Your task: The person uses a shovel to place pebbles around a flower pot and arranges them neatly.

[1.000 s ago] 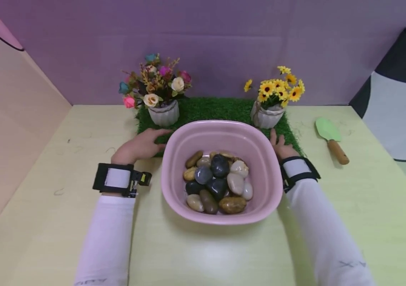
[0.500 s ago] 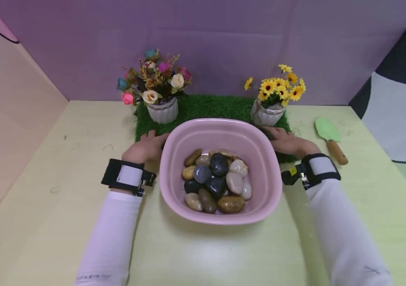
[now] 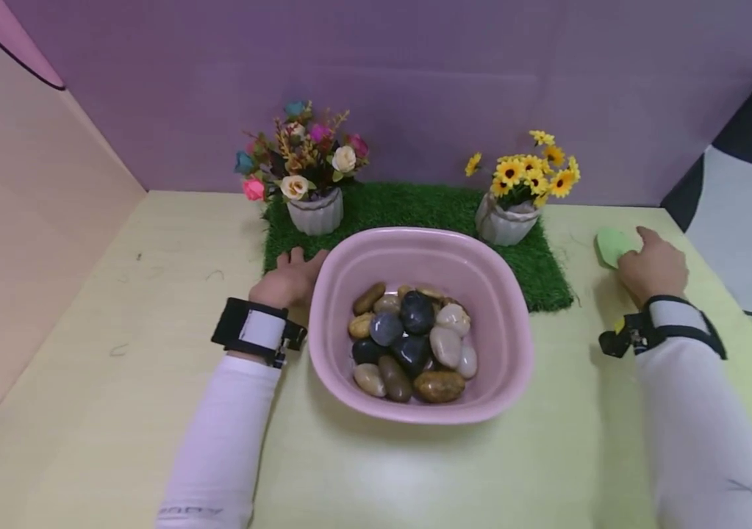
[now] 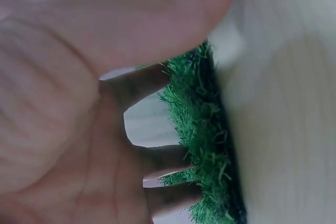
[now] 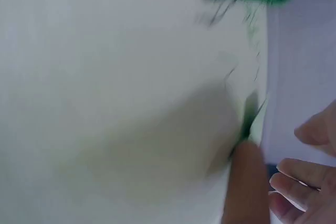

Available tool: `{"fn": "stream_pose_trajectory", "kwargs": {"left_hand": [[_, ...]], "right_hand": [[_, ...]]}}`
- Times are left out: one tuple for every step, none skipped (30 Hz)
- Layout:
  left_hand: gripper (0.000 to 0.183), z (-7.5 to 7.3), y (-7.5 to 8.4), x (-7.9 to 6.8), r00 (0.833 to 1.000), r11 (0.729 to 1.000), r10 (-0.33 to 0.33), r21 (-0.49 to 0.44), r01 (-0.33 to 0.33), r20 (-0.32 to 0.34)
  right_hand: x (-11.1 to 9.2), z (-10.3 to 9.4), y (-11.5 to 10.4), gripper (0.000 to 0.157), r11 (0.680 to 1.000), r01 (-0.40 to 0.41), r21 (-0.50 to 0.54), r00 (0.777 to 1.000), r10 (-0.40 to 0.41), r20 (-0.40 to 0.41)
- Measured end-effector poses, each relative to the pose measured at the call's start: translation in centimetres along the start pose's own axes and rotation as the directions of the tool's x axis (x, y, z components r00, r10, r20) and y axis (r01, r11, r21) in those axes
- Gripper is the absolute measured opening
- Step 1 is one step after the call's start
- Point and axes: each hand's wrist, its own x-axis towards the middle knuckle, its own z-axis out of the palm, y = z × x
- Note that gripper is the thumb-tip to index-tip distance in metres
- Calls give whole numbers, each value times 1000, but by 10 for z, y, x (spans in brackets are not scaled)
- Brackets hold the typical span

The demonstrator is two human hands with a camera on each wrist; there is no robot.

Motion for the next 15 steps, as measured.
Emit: {"fn": "stream_pose_trajectory", "kwargs": {"left_hand": [[73,1,0,0,1000,1000,-3,-1,3,3],[73,1,1,0,1000,1000,-4,-1,4,4],[73,1,1,0,1000,1000,-5,-2,5,3],[73,1,0,0,1000,1000,-7,-5,7,1],[73,2,0,-1,1000,1000,-6,-3,6,0],[73,2,0,-1,1000,1000,-6,-3,6,-1],[73,2,0,0,1000,1000,-6,-6,6,2],[73,2,0,0,1000,1000,-4,-6,4,4],[72,2,0,0,1000,1000,-2,-4,2,8],[72,2,0,0,1000,1000,0,-1,0,12],[73,2,0,0,1000,1000,2,2,-2,16],[73,1,0,0,1000,1000,1,3,-1,18],[74,1,0,1,1000,1000,2,6,-2,20],[74,1,0,1,1000,1000,3,9,-3,21],[75,0,0,1,1000,1000,1,11,-2,21]], "right_hand": [[0,0,5,64,999,6,-31,999,-5,35],[-1,1,9,63,999,10,-46,998,-7,65],[-1,1,12,62,998,16,-65,995,-10,95],[-1,2,14,61,996,26,-82,993,-16,119],[-1,3,16,60,995,39,-94,990,-25,140],[-1,4,17,60,993,49,-106,987,-32,159],[-1,6,18,60,991,62,-119,984,-41,172],[0,8,20,60,988,74,-133,982,-48,184],[0,9,22,59,986,81,-148,977,-49,207],[0,11,23,59,983,89,-162,973,-51,224],[1,13,25,59,981,96,-170,970,-54,238],[1,15,27,59,979,104,-175,966,-57,253],[2,16,28,61,979,110,-171,963,-62,261],[3,17,29,63,980,114,-166,960,-65,272],[4,18,29,64,980,121,-160,955,-71,287]]}}
